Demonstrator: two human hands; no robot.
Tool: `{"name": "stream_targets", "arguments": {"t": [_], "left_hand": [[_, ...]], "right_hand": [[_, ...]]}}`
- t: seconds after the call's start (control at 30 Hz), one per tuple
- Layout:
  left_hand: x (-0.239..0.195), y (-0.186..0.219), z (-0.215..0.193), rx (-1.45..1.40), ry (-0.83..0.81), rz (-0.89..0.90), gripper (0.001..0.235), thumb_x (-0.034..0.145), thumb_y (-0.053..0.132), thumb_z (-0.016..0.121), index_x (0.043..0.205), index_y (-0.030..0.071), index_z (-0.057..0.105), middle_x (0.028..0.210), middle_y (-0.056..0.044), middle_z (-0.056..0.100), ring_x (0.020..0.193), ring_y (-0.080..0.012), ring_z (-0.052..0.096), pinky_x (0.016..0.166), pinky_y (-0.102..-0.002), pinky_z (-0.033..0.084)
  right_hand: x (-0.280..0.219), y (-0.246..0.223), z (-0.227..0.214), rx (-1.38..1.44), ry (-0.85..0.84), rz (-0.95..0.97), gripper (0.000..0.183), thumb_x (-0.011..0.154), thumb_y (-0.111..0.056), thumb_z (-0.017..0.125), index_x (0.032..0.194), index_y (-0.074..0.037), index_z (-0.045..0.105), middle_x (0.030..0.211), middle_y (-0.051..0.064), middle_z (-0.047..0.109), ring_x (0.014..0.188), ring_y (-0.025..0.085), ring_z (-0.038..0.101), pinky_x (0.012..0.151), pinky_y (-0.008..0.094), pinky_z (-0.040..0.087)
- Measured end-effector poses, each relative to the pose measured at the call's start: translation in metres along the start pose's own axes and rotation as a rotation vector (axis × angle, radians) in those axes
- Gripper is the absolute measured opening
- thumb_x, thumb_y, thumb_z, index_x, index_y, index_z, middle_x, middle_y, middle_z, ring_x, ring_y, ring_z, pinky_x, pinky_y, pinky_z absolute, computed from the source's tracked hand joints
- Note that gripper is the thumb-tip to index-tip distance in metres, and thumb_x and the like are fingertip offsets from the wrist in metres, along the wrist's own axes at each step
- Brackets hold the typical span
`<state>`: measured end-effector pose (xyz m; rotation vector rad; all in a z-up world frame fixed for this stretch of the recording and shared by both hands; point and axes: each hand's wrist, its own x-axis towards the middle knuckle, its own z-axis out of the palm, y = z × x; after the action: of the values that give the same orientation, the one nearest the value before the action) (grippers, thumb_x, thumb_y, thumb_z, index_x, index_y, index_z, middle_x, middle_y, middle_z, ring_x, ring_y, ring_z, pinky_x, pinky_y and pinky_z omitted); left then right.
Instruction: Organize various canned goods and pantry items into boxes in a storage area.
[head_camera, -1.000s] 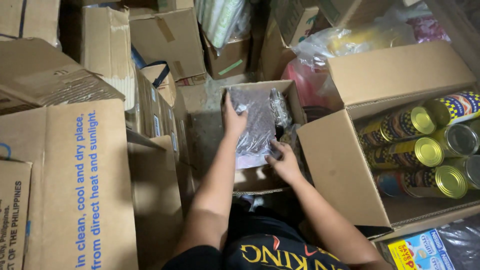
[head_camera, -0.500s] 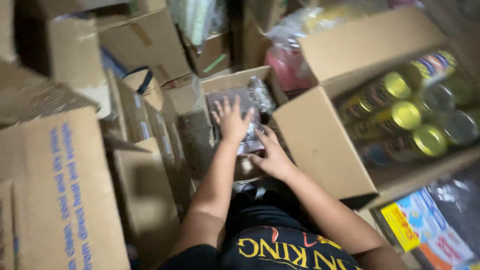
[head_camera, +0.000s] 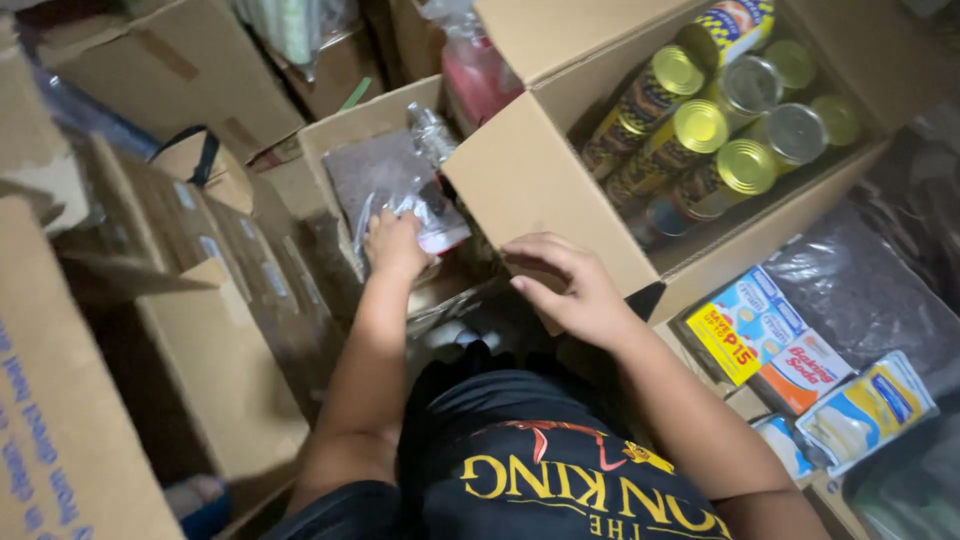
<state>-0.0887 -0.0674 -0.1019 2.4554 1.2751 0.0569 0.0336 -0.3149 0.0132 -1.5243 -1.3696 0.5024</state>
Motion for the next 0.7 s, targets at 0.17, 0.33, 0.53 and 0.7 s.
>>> {"name": "stream_targets", "arguments": {"t": [0.17, 0.33, 0.53, 0.7], "left_hand": [[0.017, -0.045, 0.049, 0.04, 0.255, 0.25, 0.03, 0.067, 0.02, 0.085, 0.095, 0.014, 0.075, 0.107, -0.015, 0.066, 0.109, -0.0373, 0.061, 0.089, -0.052, 0.049], [0.028, -0.053, 0.033, 0.042, 0.32, 0.387, 0.006, 0.083, 0.018, 0.073, 0.082, 0.013, 0.075, 0.095, -0.009, 0.07, 0.102, -0.0328, 0.064, 0.085, -0.053, 0.049], [0.059, -0.048, -0.032, -0.081, 0.517, 0.316, 0.011, 0.086, 0.023, 0.075, 0.089, 0.012, 0.077, 0.093, -0.009, 0.07, 0.1, -0.0331, 0.062, 0.084, -0.051, 0.047], [0.102, -0.041, -0.1, -0.193, 0.671, 0.319, 0.008, 0.086, 0.019, 0.076, 0.092, 0.015, 0.081, 0.089, -0.006, 0.072, 0.091, -0.03, 0.061, 0.089, -0.051, 0.044]], "right_hand": [[0.011, -0.002, 0.008, -0.001, -0.073, -0.002, 0.034, 0.092, -0.009, 0.071, 0.125, -0.001, 0.067, 0.123, 0.014, 0.07, 0.117, 0.027, 0.069, 0.103, 0.036, 0.052], [0.045, -0.01, 0.01, -0.019, -0.174, -0.088, 0.033, 0.092, -0.01, 0.071, 0.124, -0.003, 0.068, 0.12, 0.013, 0.071, 0.113, 0.026, 0.07, 0.102, 0.035, 0.053], [0.116, 0.032, 0.026, 0.233, -0.076, 0.225, 0.037, 0.094, -0.01, 0.069, 0.13, -0.004, 0.066, 0.118, 0.008, 0.072, 0.108, 0.021, 0.067, 0.096, 0.036, 0.055], [0.177, 0.11, 0.05, 0.881, 0.034, 0.526, 0.069, 0.098, -0.033, 0.074, 0.148, 0.004, 0.045, 0.121, 0.014, 0.063, 0.108, 0.024, 0.061, 0.1, 0.046, 0.054]]}}
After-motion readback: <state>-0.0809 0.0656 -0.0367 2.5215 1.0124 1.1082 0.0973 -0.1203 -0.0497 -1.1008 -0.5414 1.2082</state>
